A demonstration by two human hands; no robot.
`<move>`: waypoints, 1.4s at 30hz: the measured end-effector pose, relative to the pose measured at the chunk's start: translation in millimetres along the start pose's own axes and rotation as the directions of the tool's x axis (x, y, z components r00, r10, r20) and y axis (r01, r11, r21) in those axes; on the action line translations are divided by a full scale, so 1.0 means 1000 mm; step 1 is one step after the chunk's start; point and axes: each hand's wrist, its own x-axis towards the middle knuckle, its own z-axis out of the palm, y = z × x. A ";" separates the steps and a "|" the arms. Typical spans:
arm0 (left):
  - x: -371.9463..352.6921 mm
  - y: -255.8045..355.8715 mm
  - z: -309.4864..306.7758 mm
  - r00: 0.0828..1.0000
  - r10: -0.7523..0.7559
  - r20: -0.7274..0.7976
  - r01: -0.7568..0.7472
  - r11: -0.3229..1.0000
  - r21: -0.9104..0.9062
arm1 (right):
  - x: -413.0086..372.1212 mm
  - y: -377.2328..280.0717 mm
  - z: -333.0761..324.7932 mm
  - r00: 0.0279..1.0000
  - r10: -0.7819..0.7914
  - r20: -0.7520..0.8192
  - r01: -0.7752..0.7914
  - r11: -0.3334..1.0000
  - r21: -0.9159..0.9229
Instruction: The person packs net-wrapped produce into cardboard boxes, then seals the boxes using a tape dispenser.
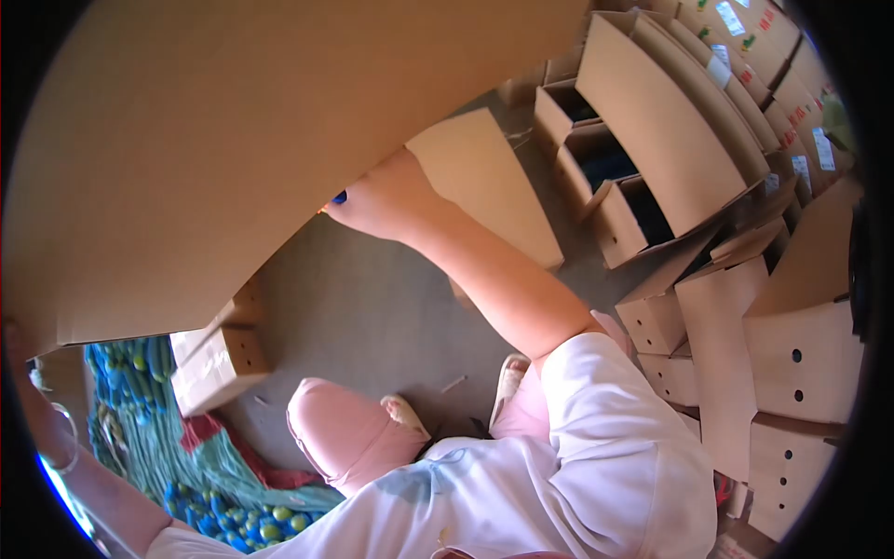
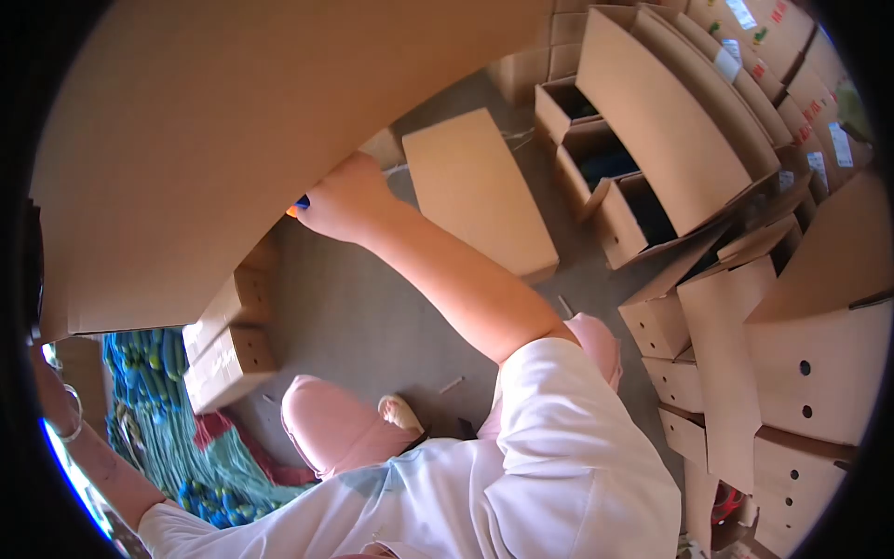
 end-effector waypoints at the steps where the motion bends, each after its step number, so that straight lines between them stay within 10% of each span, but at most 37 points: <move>1: -0.035 -0.017 -0.005 0.999 -0.043 -0.007 0.043 0.998 0.048 | -0.020 -0.013 0.016 0.999 0.011 0.031 -0.011 1.000 0.017; 13: -0.245 0.002 0.081 0.947 -0.137 0.291 0.144 0.990 -0.003 | -0.264 -0.131 0.184 0.792 0.185 0.582 -0.385 0.891 0.240; 16: -0.291 0.001 0.129 0.921 -0.209 0.330 0.247 0.966 -0.078 | -0.308 -0.129 0.209 0.582 0.271 0.767 -0.533 0.839 0.107; 19: -0.365 -0.007 0.171 0.843 -0.282 0.458 0.347 0.936 -0.062 | -0.341 -0.115 0.207 0.174 0.255 0.951 -0.312 0.930 -0.192; 23: -0.461 0.012 0.168 0.782 -0.315 0.538 0.389 0.921 -0.025 | -0.320 -0.085 0.151 -0.044 0.173 0.984 -0.265 0.948 -0.178; 33: -0.532 0.045 0.196 0.442 -0.484 0.755 0.590 0.791 0.162 | -0.254 -0.020 0.051 0.147 0.412 0.899 -0.313 0.882 -0.353; 42: -0.488 0.081 0.249 0.420 -0.229 0.878 0.607 0.790 -0.085 | -0.222 0.002 0.027 0.453 0.471 0.757 -0.688 0.725 -0.040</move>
